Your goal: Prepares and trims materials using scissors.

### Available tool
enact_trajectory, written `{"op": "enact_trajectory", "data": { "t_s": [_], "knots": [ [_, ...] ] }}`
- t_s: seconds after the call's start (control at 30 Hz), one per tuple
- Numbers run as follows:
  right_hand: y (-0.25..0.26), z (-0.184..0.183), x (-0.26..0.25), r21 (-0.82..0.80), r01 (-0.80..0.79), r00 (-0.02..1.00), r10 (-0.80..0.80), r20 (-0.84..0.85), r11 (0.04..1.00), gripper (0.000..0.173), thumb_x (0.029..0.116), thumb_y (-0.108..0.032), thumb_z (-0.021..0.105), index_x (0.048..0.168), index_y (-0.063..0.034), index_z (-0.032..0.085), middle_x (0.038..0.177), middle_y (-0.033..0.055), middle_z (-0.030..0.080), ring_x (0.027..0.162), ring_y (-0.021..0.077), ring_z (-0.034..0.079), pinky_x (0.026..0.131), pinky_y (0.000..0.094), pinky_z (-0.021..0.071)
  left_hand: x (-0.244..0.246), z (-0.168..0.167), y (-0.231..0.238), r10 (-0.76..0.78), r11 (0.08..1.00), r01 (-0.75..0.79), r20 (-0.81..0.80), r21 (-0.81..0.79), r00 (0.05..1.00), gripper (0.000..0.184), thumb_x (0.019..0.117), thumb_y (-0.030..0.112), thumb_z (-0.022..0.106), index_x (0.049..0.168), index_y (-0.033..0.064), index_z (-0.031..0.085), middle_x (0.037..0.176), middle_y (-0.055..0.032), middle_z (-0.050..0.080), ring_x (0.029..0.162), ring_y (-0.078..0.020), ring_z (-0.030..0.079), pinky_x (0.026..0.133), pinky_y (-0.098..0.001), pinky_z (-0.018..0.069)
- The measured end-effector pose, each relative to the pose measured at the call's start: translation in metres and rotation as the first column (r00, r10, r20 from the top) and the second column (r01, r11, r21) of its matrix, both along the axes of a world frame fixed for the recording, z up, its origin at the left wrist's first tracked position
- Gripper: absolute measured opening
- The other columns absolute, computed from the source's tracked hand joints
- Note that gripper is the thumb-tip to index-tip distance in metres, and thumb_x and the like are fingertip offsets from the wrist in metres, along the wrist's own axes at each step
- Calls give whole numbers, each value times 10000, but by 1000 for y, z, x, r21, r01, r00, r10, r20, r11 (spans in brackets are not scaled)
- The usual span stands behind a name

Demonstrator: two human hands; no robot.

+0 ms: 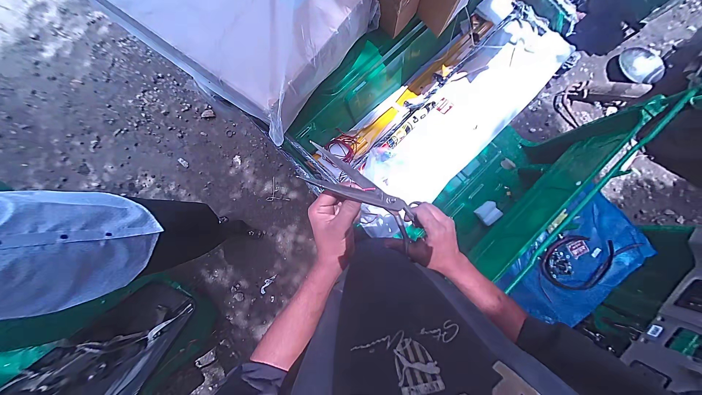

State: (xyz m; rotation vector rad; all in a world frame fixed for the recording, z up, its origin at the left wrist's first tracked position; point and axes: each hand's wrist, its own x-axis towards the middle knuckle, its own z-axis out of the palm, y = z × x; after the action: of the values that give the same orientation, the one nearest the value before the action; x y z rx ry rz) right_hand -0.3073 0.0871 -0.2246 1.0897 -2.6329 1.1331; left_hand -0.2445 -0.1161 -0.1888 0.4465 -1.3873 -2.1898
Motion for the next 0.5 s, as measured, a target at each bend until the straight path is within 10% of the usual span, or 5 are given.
{"op": "enact_trajectory", "data": {
  "t_s": [0.5],
  "knots": [
    [-2, -1, 20, -13, -38, 990, 40, 133, 999, 382, 952, -430, 725, 951, -49, 691, 850, 65, 685, 736, 140, 647, 667, 303, 569, 0, 2, 0, 17, 1000, -17, -5, -21, 1000, 131, 923, 16, 643, 1025, 65, 710, 872, -47, 698, 688, -87, 622, 618, -249, 539]
  ]
}}
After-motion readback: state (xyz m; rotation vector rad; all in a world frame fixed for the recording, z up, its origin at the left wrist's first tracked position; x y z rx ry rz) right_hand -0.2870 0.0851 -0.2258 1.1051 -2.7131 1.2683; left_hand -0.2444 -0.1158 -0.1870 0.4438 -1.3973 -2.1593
